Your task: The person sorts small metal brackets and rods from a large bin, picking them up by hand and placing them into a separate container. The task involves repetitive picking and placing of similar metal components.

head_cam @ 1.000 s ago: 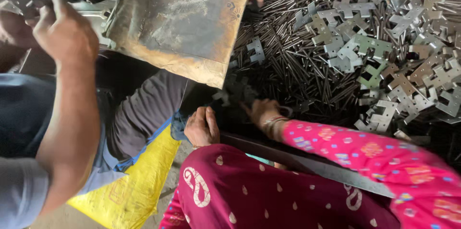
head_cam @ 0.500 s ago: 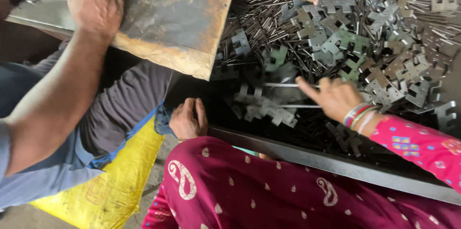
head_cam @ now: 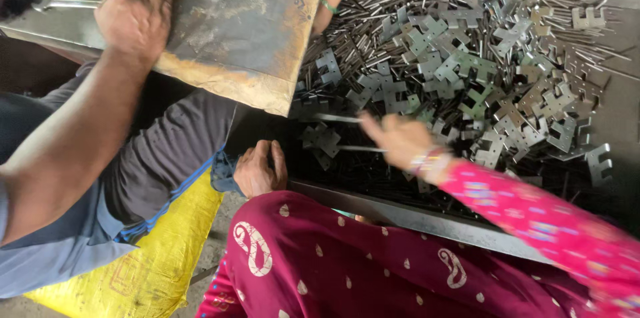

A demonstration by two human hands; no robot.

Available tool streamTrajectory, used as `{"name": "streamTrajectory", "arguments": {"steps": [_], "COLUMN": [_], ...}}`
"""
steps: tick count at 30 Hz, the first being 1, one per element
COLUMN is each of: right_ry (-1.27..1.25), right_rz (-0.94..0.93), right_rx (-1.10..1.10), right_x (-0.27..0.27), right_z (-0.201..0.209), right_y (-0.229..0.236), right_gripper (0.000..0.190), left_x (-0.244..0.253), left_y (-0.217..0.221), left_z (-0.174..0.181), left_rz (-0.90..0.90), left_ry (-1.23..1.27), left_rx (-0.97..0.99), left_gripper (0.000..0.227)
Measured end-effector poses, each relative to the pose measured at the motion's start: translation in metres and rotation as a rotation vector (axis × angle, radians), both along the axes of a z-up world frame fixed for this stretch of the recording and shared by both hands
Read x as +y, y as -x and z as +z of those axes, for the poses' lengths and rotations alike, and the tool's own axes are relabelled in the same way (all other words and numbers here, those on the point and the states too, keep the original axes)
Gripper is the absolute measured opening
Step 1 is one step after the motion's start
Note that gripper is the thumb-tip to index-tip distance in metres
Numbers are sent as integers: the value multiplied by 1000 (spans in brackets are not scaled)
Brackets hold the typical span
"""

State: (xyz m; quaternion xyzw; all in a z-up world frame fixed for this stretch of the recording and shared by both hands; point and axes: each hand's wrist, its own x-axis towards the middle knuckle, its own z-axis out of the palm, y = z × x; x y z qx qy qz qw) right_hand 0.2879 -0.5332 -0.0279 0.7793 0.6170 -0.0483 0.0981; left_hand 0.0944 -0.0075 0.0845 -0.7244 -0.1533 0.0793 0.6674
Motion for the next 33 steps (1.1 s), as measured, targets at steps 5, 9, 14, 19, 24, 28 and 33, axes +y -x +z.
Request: {"name": "streamTrajectory", "arguments": {"steps": [5,9,14,19,24,28,33], "right_ry": [-58,-28,103,-65,-183,-278,-559], "right_rz": [177,162,146,-67,-302,-343,-81], "right_rx": [-288,-299,-372,-322,-231,-91,170], "right_x": [105,84,-8,-96,-126,-108,-46], "right_z": [-66,-68,-22,27,47,37,13], "right_y": [57,27,-18,-47,-46,-1,67], "right_gripper": [70,70,71,87,94,84,85], "left_x": [20,30,26,20,14,0,-63], "left_y": [9,7,12,1,6,17,2], "left_z": [-19,-30,-31,-27,-16,-10,6], "left_rz": [341,506,552,546,484,219,-147], "left_ry": [-1716,-2428,-2489,-2429,-2169,-847,758], "left_rx": [404,670,692,643,491,52,-710], "left_gripper": [29,29,28,27,26,27,26]}}
